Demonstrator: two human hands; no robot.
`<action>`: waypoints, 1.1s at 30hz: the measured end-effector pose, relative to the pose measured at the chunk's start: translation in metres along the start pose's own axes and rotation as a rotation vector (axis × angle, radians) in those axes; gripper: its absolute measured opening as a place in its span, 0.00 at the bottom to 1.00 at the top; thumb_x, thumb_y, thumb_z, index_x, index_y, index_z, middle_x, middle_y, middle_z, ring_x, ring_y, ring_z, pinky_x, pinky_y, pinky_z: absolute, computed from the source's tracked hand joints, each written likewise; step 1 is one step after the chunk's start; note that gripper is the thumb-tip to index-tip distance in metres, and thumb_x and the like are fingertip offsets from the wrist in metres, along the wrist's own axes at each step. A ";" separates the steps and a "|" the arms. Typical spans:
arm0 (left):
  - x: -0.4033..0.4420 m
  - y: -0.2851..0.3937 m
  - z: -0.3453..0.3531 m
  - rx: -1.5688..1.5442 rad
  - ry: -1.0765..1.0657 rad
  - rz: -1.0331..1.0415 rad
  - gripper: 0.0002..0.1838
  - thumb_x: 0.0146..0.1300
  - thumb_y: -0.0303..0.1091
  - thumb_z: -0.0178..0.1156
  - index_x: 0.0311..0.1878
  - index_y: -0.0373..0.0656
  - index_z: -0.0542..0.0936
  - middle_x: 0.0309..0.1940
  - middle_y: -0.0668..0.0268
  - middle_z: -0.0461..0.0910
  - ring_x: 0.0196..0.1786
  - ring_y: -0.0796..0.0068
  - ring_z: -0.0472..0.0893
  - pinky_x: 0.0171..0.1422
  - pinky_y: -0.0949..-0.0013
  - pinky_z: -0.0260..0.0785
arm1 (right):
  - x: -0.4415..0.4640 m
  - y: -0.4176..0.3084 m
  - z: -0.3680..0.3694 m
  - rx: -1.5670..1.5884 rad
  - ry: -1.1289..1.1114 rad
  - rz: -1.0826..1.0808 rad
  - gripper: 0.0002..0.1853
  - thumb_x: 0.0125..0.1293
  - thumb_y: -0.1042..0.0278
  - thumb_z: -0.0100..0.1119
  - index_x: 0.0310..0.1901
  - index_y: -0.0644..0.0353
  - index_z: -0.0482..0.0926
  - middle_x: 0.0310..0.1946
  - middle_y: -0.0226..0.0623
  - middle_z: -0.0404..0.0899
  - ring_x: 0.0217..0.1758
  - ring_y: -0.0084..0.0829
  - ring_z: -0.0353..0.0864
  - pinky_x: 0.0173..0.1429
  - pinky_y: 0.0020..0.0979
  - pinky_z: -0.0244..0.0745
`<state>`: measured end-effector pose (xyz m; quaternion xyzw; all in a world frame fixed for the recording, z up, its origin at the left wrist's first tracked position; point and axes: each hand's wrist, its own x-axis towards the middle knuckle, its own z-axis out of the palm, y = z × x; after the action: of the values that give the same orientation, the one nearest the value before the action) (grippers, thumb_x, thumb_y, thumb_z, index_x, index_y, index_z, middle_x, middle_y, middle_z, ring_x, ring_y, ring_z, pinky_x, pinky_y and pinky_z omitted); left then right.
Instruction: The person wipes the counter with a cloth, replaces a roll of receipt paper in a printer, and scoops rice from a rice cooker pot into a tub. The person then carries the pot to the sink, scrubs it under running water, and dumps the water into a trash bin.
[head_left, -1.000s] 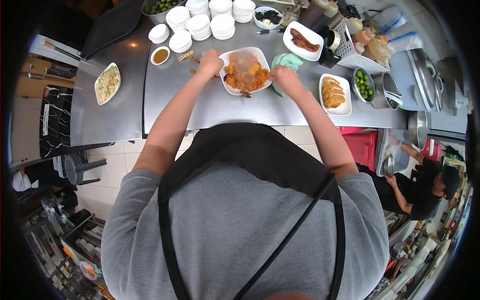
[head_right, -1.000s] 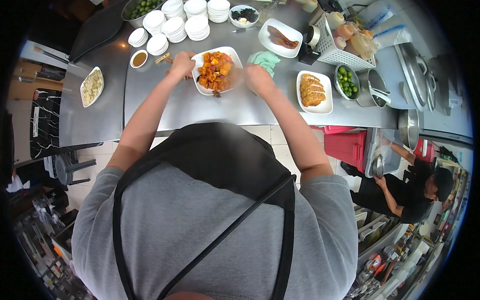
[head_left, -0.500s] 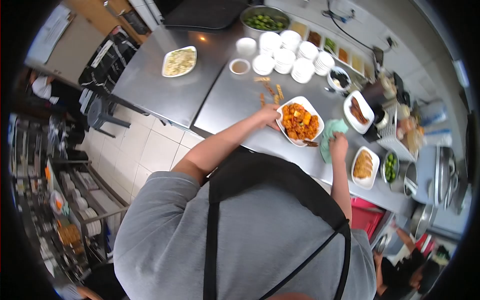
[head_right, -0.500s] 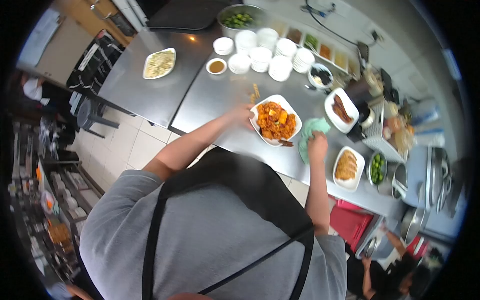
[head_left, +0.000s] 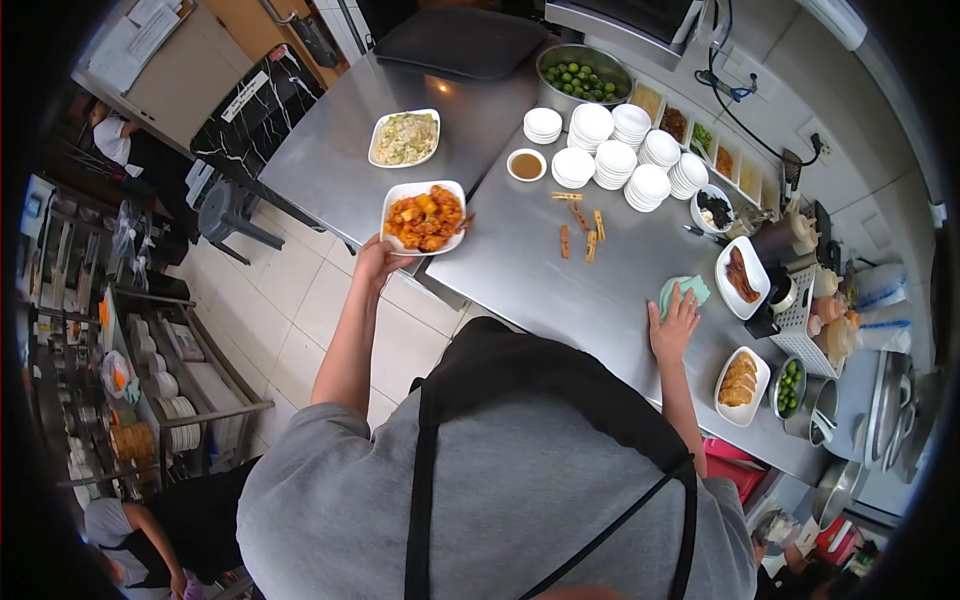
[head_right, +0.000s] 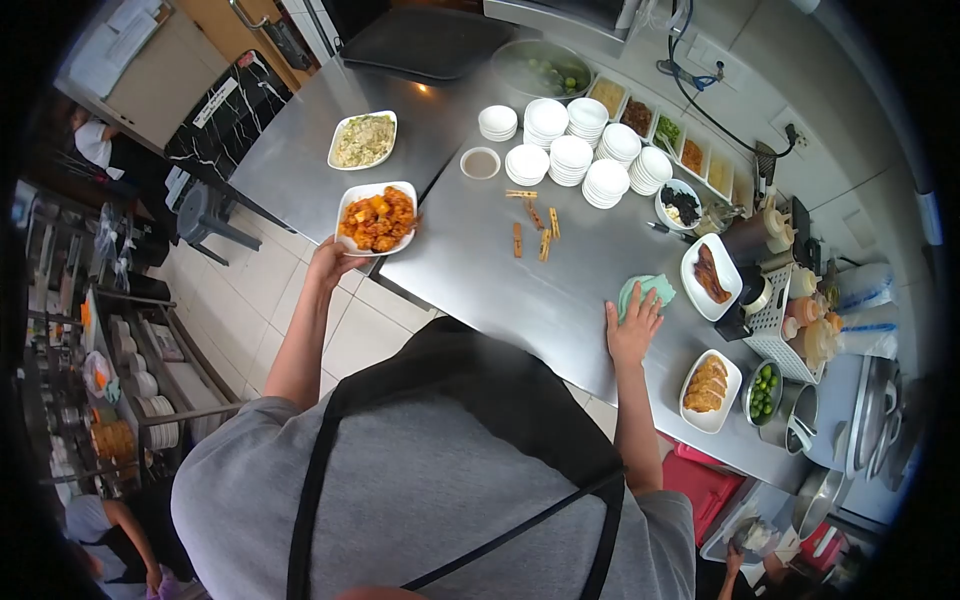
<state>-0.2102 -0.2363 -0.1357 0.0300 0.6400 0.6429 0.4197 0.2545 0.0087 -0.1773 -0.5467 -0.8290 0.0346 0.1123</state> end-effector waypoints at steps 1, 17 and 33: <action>0.008 -0.002 -0.008 0.000 -0.002 0.000 0.21 0.52 0.19 0.38 0.52 0.25 0.62 0.41 0.44 0.72 0.39 0.54 0.79 0.36 0.69 0.79 | 0.001 -0.004 -0.002 -0.001 0.001 0.002 0.36 0.59 0.43 0.45 0.65 0.50 0.50 0.65 0.50 0.44 0.68 0.52 0.41 0.66 0.53 0.38; 0.118 0.000 0.016 -0.534 -0.014 0.082 0.24 0.63 0.33 0.45 0.55 0.24 0.56 0.54 0.40 0.61 0.54 0.48 0.68 0.59 0.56 0.66 | -0.061 -0.097 -0.018 0.117 -0.155 -0.512 0.28 0.60 0.51 0.47 0.61 0.50 0.60 0.63 0.38 0.54 0.67 0.43 0.48 0.65 0.50 0.45; -0.057 -0.052 0.244 0.482 -0.473 0.562 0.16 0.60 0.36 0.54 0.49 0.40 0.72 0.42 0.64 0.75 0.44 0.76 0.74 0.46 0.73 0.66 | -0.016 -0.012 0.041 0.260 0.358 -0.331 0.23 0.57 0.56 0.51 0.53 0.56 0.68 0.56 0.39 0.65 0.61 0.36 0.61 0.62 0.43 0.53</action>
<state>-0.0066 -0.0832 -0.1078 0.4465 0.6251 0.5397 0.3445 0.2403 -0.0084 -0.2175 -0.3822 -0.8627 0.0246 0.3303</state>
